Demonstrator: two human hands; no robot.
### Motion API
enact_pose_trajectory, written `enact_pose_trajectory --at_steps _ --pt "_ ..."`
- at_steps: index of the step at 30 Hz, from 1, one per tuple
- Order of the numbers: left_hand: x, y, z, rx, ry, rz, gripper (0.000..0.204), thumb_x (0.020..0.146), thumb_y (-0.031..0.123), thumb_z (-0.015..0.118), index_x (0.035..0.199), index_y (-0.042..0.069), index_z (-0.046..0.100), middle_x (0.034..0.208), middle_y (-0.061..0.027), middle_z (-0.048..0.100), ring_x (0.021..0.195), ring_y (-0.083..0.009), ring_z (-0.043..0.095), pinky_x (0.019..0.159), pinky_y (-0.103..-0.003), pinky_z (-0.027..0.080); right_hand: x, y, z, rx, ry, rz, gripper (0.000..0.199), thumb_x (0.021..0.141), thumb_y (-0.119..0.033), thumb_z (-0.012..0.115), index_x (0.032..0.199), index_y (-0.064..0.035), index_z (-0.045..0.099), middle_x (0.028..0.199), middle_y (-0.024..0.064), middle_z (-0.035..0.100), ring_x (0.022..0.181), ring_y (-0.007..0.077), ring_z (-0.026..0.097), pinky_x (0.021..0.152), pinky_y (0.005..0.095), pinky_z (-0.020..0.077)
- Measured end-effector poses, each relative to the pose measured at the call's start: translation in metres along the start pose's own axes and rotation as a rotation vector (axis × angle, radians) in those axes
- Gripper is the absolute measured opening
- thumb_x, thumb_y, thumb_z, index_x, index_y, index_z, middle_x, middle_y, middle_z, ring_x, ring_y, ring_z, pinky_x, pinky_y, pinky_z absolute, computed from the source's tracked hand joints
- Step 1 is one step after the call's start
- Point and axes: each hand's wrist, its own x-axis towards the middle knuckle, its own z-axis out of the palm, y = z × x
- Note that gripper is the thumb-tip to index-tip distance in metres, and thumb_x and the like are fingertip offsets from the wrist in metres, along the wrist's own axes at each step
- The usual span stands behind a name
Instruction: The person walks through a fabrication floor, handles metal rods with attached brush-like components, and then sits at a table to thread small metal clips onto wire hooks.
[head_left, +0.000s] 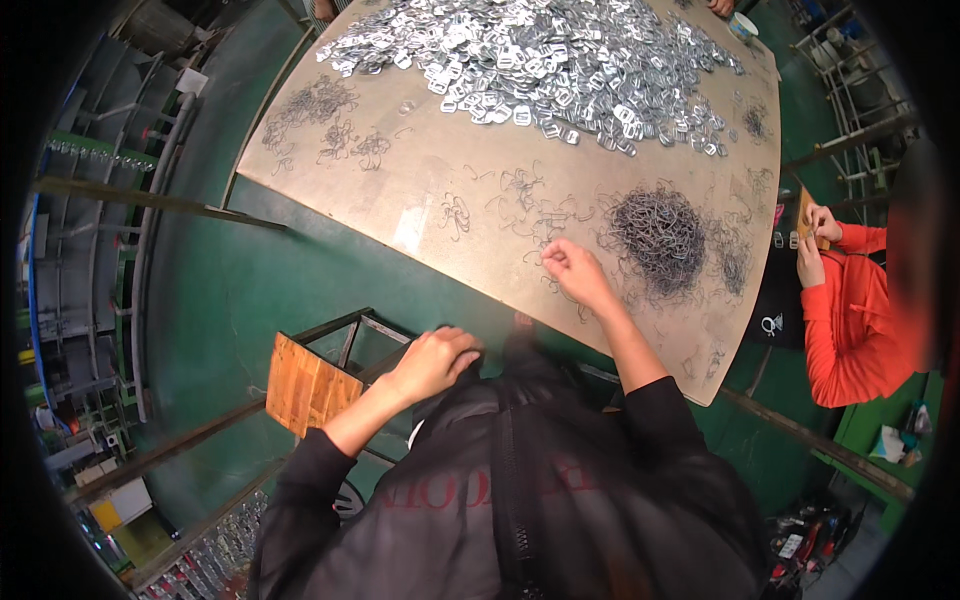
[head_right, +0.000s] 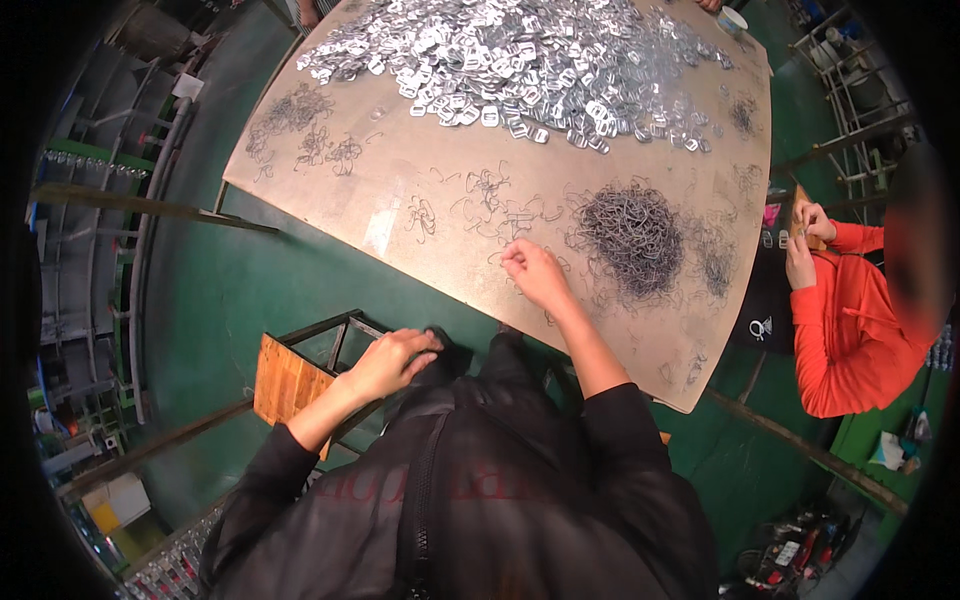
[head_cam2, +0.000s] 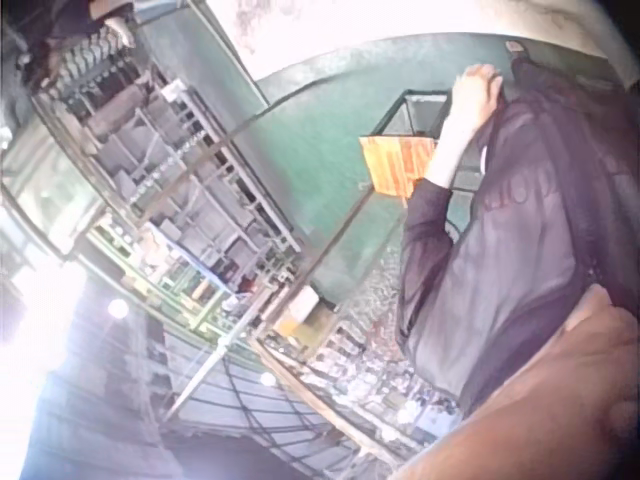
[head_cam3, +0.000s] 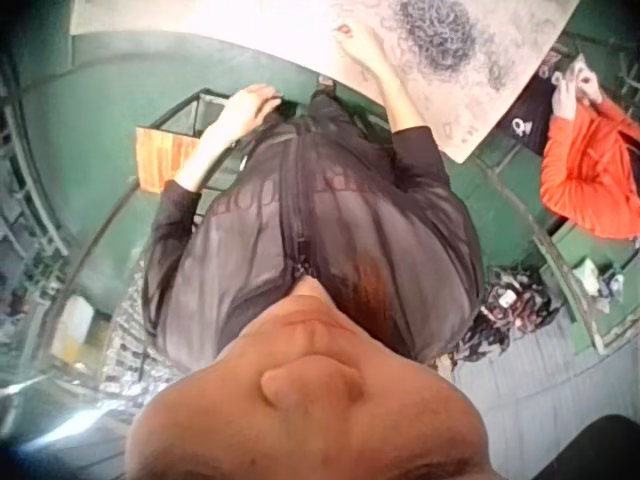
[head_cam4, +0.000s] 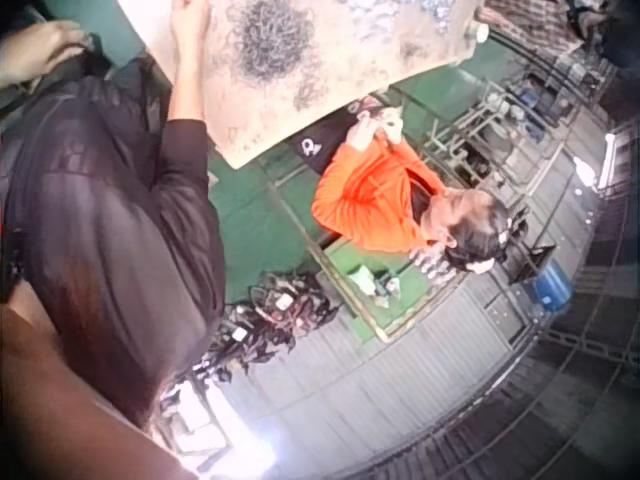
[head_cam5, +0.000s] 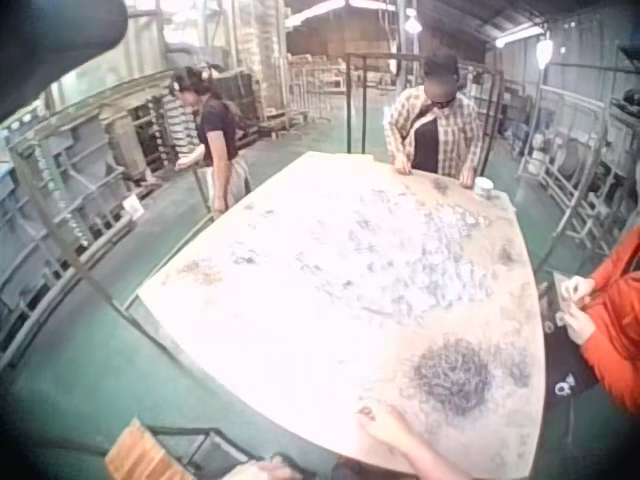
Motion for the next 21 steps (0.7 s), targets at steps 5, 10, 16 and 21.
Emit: enact_pose_trajectory --at_steps 5,10,16,21 --pt "0.044 -0.018 -0.013 -0.087 -0.032 -0.005 0.017 0.081 0.010 0.055 0.095 0.003 0.059 0.087 -0.0137 0.060 0.081 -0.0303 0.058 0.071 -0.036 0.046 0.023 -0.005 0.007 0.016 0.122 0.057 0.014 0.077 -0.011 0.057 0.088 -0.0028 0.057 0.080 0.0094 0.062 0.074 0.0204 0.060 0.068 0.0314 0.0467" --pt "0.059 -0.051 -0.027 -0.267 -0.036 0.095 0.017 0.081 0.009 0.055 0.095 0.002 0.060 0.089 -0.0137 0.061 0.082 -0.0298 0.058 0.071 -0.035 0.047 0.073 -0.020 0.027 -0.055 0.320 0.018 0.013 0.076 -0.011 0.057 0.087 -0.0034 0.058 0.085 0.0104 0.060 0.074 0.0227 0.059 0.069 0.0322 0.0463" --pt "0.061 -0.125 -0.097 -0.238 -0.141 0.159 0.016 0.081 0.010 0.056 0.094 0.002 0.060 0.088 -0.0152 0.061 0.082 -0.0306 0.059 0.071 -0.035 0.046 0.121 -0.046 0.060 -0.467 0.654 0.078 0.029 0.075 -0.012 0.062 0.102 -0.0081 0.055 0.119 0.0123 0.046 0.110 0.0255 0.045 0.087 0.0355 0.0391" --pt "0.095 -0.180 -0.159 -0.134 -0.099 -0.016 0.015 0.080 0.008 0.055 0.093 0.003 0.061 0.084 -0.0138 0.061 0.079 -0.0285 0.059 0.071 -0.034 0.046 0.126 -0.056 0.100 -0.724 0.522 -0.061 0.038 0.077 -0.022 0.061 0.114 -0.0201 0.052 0.127 0.0051 0.040 0.124 0.0246 0.030 0.099 0.0493 0.0241"
